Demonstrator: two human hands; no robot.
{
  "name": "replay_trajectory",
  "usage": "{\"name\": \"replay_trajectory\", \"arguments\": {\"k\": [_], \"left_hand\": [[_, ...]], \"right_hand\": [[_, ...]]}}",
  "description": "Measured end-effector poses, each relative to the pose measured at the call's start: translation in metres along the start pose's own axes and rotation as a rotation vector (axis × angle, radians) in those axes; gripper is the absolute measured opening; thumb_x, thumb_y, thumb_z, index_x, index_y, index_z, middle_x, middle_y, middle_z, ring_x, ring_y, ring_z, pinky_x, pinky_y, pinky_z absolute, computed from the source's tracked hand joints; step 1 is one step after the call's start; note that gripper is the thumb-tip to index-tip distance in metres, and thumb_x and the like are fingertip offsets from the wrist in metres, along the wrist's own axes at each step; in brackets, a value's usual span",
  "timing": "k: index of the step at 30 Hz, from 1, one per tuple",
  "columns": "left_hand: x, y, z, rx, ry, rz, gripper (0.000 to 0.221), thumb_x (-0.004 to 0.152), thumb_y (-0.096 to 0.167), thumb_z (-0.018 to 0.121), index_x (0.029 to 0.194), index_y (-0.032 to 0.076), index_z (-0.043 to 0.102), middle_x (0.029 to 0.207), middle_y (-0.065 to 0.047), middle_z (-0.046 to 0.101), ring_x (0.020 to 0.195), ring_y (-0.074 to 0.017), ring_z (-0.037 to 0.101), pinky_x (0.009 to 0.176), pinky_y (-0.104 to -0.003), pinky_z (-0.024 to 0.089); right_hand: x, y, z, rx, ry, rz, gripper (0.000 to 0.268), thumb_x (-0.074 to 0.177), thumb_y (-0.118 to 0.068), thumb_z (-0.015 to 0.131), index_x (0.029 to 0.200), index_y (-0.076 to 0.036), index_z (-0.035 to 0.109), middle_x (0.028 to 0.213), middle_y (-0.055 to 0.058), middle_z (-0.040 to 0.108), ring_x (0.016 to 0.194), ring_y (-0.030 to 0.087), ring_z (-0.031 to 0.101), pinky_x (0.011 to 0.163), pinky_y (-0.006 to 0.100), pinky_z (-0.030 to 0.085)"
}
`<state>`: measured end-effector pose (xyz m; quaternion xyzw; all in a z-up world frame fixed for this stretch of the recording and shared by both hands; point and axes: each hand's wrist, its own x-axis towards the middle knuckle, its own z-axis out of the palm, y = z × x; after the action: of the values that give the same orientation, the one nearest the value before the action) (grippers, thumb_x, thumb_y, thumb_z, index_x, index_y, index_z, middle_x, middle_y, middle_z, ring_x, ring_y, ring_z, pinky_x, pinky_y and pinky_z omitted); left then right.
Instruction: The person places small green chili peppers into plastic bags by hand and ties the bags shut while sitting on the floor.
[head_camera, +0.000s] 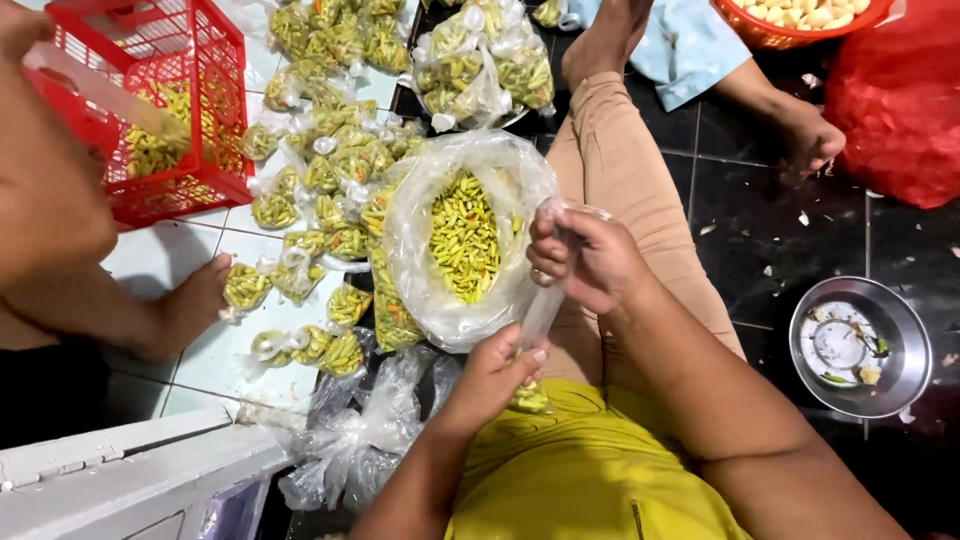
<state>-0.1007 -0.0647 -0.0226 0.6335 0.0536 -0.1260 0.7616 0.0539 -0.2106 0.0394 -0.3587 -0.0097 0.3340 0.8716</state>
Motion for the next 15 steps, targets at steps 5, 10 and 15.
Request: {"name": "replay_trajectory", "arguments": {"k": [5, 10, 15], "left_hand": [[-0.010, 0.068, -0.017, 0.461, 0.055, -0.133, 0.012, 0.097, 0.015, 0.065, 0.099, 0.007, 0.074, 0.059, -0.006, 0.064, 0.047, -0.0144, 0.054, 0.054, -0.030, 0.049], [-0.015, 0.078, -0.044, 0.875, 0.080, -0.134, 0.017, 0.091, 0.035, 0.067, 0.095, 0.018, 0.069, 0.074, -0.017, 0.070, 0.081, -0.0413, 0.070, 0.073, -0.048, 0.053], [-0.003, 0.060, -0.069, 1.193, 0.173, 0.073, 0.018, 0.088, 0.034, 0.068, 0.082, 0.018, 0.063, 0.064, -0.011, 0.062, 0.081, -0.0354, 0.067, 0.077, -0.047, 0.052]], "right_hand": [[0.001, -0.003, -0.042, -0.086, -0.231, -0.253, 0.033, 0.095, -0.030, 0.057, 0.116, -0.006, 0.050, 0.054, 0.003, 0.033, 0.042, 0.012, 0.034, 0.044, 0.028, 0.040], [-0.016, -0.005, -0.008, -1.231, -0.398, -0.243, 0.048, 0.071, -0.024, 0.088, 0.110, -0.004, 0.069, 0.081, 0.011, 0.067, 0.070, 0.026, 0.061, 0.067, 0.039, 0.051], [-0.013, 0.028, -0.002, -1.887, -0.536, -0.186, 0.022, 0.081, -0.028, 0.073, 0.092, -0.009, 0.072, 0.085, 0.011, 0.067, 0.088, 0.035, 0.066, 0.079, 0.046, 0.055]]}}
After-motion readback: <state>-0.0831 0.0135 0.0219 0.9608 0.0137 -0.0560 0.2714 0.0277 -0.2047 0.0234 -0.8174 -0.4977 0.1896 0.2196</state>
